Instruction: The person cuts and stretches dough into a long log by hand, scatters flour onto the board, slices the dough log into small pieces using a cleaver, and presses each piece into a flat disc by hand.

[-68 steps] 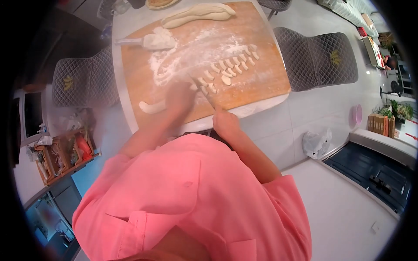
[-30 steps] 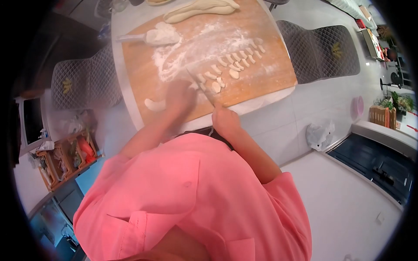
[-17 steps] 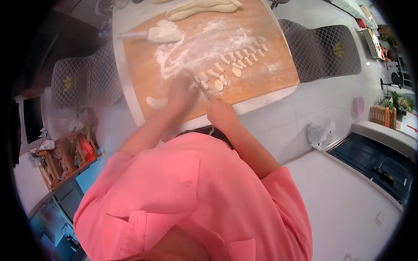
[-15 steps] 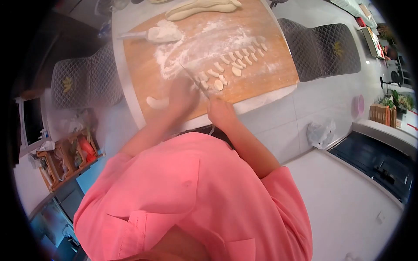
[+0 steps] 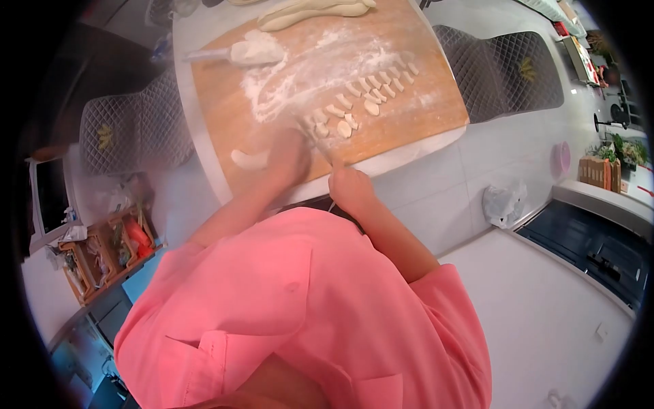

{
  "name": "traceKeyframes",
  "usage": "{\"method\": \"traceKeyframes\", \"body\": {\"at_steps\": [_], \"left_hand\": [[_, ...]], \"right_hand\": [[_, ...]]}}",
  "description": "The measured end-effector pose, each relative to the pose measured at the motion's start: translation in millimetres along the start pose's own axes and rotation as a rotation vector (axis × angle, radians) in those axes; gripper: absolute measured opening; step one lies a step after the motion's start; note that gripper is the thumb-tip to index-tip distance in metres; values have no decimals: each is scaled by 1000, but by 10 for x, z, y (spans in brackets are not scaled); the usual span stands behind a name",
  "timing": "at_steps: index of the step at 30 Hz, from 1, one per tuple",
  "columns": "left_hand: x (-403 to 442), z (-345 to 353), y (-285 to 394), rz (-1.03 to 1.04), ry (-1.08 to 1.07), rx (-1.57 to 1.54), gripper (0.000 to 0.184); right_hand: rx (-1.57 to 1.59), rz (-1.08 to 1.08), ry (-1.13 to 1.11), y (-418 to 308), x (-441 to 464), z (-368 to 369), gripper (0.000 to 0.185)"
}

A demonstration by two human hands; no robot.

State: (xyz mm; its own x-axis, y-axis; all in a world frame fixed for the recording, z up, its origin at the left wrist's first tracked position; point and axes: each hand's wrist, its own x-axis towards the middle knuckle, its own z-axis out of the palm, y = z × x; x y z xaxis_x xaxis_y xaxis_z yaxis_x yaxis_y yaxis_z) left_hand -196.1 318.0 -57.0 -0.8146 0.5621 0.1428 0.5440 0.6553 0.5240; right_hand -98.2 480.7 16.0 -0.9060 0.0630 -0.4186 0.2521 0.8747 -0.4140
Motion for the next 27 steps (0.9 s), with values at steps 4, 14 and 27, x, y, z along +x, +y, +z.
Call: {"method": "traceKeyframes", "body": {"at_steps": [4, 14, 27], "left_hand": [[46, -174, -52, -168, 142, -29, 28], [194, -280, -186, -442, 15, -297, 29], [-165, -116, -77, -35, 126, -189, 31]], "right_hand": [[17, -34, 57, 39, -38, 25, 19], [30, -76, 31, -227, -30, -133, 19], [64, -64, 24, -331, -189, -214, 21]]}}
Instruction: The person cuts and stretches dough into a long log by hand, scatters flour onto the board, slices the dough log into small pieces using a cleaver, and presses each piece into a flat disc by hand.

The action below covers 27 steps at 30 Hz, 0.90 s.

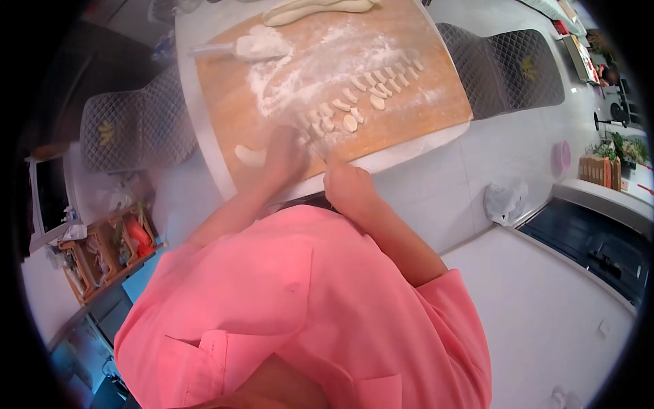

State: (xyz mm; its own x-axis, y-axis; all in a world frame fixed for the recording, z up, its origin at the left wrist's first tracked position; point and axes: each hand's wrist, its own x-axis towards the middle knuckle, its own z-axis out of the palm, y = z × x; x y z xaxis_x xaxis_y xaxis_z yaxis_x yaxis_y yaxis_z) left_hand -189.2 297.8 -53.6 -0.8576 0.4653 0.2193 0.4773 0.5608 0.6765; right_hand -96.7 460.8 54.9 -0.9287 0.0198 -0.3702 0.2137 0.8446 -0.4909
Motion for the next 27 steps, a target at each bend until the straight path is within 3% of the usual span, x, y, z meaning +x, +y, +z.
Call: {"method": "traceKeyframes", "body": {"at_steps": [11, 13, 15, 21, 27], "left_hand": [[-33, -14, -95, 54, -98, 200, 33], [42, -177, -17, -83, 37, 193, 28], [132, -186, -189, -165, 2, 238, 25], [207, -279, -135, -426, -25, -45, 26], [126, -239, -133, -266, 6, 82, 26]], "right_hand": [[-35, 69, -43, 153, 79, 341, 21], [-12, 62, -28, 135, 47, 309, 21], [8, 46, -16, 87, 43, 227, 21], [29, -6, 8, -80, 42, 67, 25], [53, -8, 4, 30, 255, 295, 25]]}}
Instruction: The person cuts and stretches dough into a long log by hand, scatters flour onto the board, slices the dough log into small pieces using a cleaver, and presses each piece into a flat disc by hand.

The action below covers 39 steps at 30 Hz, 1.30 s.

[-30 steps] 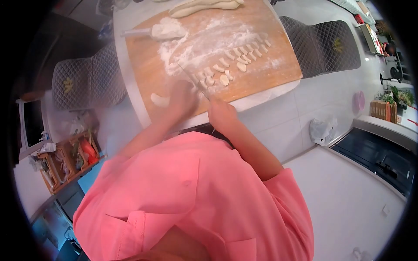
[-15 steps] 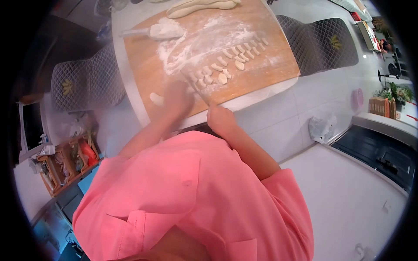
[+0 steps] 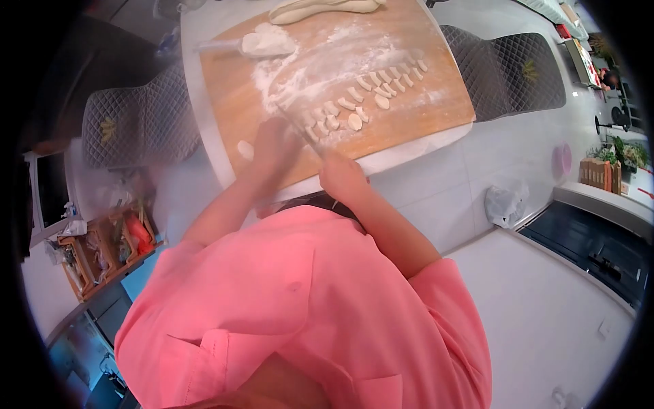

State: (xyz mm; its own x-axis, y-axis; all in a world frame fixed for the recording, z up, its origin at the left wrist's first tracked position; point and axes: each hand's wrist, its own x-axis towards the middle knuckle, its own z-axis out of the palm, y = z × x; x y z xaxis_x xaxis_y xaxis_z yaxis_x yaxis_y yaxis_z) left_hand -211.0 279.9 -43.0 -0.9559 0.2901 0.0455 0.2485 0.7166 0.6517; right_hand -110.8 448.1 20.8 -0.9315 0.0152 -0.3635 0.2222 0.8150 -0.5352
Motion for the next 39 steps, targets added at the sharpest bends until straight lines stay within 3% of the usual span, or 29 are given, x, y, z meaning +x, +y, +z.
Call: {"method": "traceKeyframes", "body": {"at_steps": [3, 7, 12, 20, 22, 27, 29, 33, 39], "left_hand": [[-126, 47, -8, 193, 34, 60, 27], [-249, 64, -15, 287, 53, -25, 32], [-293, 71, -28, 319, 41, -30, 31], [-294, 48, -80, 414, 5, 41, 31], [-288, -75, 5, 211, 23, 113, 26], [-113, -209, -92, -50, 9, 17, 21], [-96, -252, -15, -147, 27, -46, 23], [-106, -232, -19, -183, 10, -100, 25], [-240, -163, -58, 17, 18, 90, 29]], "right_hand": [[-3, 3, -23, 23, 67, 63, 25], [-8, -28, 5, -41, -46, -41, 25], [-70, 11, -87, -169, -266, -224, 24], [-61, 27, -40, 34, -125, 172, 21], [-54, 30, -60, -18, -142, 103, 21], [-60, 14, -97, -153, -184, -47, 19], [-42, -70, -15, -216, -196, -121, 19], [-61, -33, -76, -249, -113, -82, 20], [-35, -68, -20, -189, 72, 149, 23]]}}
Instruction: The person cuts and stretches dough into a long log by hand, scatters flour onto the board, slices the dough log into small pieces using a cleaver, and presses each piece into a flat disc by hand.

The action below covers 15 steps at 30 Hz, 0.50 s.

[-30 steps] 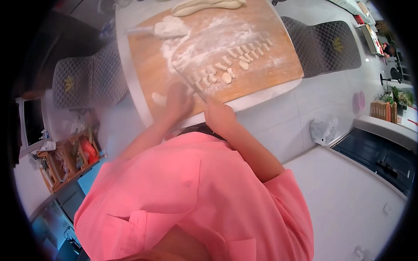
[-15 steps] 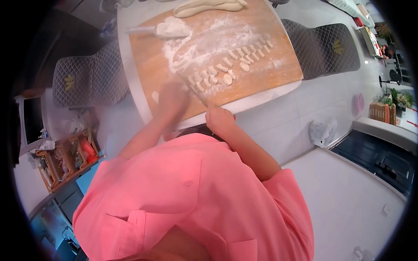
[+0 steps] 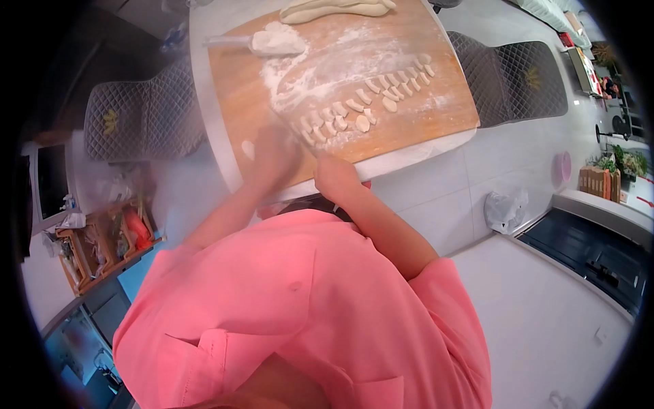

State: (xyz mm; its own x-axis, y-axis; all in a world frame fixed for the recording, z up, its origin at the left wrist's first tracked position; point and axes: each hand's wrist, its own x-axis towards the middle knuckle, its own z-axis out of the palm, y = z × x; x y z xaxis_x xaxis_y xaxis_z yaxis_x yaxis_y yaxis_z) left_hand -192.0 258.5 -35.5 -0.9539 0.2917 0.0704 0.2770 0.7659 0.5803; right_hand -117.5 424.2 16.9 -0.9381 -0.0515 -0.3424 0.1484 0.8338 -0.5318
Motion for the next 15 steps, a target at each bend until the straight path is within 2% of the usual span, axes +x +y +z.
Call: {"method": "traceKeyframes", "body": {"at_steps": [2, 3, 5, 11, 15], "left_hand": [[-117, 42, -44, 173, 75, -33, 33], [-128, 59, -72, 174, 77, -34, 33], [-202, 75, -148, 313, 82, -121, 34], [-247, 166, -205, 323, -10, -57, 34], [-269, 211, -268, 382, -29, 6, 36]], "right_hand": [[-31, 31, -94, -2, -10, -43, 31], [-33, 30, -93, -5, -44, -73, 31], [19, -42, 45, -62, -198, -123, 23], [-56, 4, -87, -164, -357, -262, 21], [-56, -18, -44, -27, -285, 28, 20]]}}
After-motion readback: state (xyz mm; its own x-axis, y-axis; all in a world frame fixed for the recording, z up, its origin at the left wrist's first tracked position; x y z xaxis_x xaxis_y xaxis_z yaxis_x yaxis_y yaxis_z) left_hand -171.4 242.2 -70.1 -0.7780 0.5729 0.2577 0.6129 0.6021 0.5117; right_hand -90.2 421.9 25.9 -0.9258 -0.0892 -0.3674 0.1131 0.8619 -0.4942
